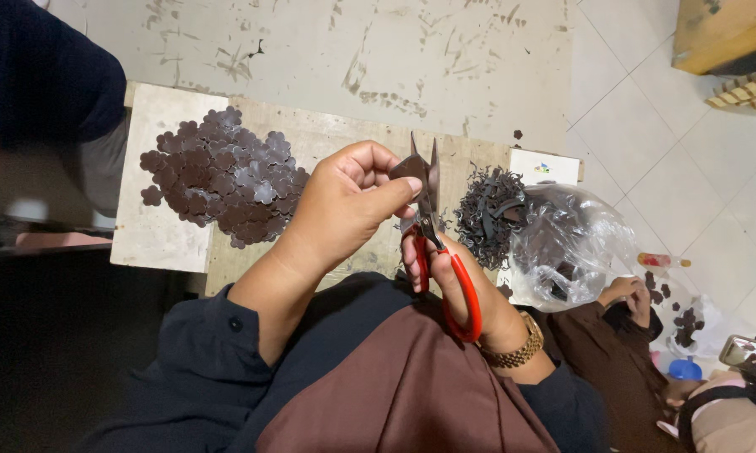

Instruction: The person uses red-handled scissors to trim the edges of dark brown flower-shaped pieces. They hold each piece in the left hand and cut with the right, placing finished pieces on a wooden board and discarding trimmings into a plastic bag.

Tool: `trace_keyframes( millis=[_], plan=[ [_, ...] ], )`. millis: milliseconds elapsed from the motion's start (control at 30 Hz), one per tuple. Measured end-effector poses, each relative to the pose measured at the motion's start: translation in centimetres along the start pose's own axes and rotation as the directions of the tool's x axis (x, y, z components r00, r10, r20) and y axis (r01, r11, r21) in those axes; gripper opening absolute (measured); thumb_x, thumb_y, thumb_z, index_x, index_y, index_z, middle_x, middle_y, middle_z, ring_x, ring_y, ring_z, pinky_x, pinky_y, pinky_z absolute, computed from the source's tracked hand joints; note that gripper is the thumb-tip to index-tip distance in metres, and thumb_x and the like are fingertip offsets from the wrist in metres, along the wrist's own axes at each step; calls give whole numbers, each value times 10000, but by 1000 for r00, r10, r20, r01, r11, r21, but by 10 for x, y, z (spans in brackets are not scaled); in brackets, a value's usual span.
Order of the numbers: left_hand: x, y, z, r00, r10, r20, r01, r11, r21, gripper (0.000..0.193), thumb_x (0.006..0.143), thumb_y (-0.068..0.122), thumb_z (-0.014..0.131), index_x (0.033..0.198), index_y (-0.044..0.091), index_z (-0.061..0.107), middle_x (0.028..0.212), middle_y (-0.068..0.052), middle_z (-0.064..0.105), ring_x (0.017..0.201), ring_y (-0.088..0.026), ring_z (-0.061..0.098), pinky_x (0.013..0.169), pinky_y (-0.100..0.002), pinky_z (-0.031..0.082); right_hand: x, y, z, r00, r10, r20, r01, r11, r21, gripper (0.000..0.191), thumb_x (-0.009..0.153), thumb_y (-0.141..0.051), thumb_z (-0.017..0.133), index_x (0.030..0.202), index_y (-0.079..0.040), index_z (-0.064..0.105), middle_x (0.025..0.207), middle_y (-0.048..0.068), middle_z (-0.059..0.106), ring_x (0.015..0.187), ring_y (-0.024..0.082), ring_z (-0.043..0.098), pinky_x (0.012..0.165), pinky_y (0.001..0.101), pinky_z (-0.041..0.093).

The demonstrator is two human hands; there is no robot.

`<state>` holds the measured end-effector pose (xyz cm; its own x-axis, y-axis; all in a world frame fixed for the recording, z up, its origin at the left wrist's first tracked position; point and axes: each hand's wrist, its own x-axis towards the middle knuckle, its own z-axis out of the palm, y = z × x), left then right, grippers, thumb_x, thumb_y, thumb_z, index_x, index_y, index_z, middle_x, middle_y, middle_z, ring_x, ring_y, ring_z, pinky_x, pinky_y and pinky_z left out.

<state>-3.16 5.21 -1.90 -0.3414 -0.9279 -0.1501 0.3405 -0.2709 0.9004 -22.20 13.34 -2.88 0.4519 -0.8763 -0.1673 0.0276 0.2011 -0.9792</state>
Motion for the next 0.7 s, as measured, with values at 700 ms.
trace_keyframes(
  millis=[700],
  plan=[
    [-1,0,4,1000,-14,-2,14,999,-44,95,940,73,691,1001,6,663,893,-49,711,746,-92,658,688,-242,565,-3,-4,0,999,-1,50,-1,1000,26,735,995,-748,412,1104,-30,528,944,19,487,838,111,459,755,251,424]
  ],
)
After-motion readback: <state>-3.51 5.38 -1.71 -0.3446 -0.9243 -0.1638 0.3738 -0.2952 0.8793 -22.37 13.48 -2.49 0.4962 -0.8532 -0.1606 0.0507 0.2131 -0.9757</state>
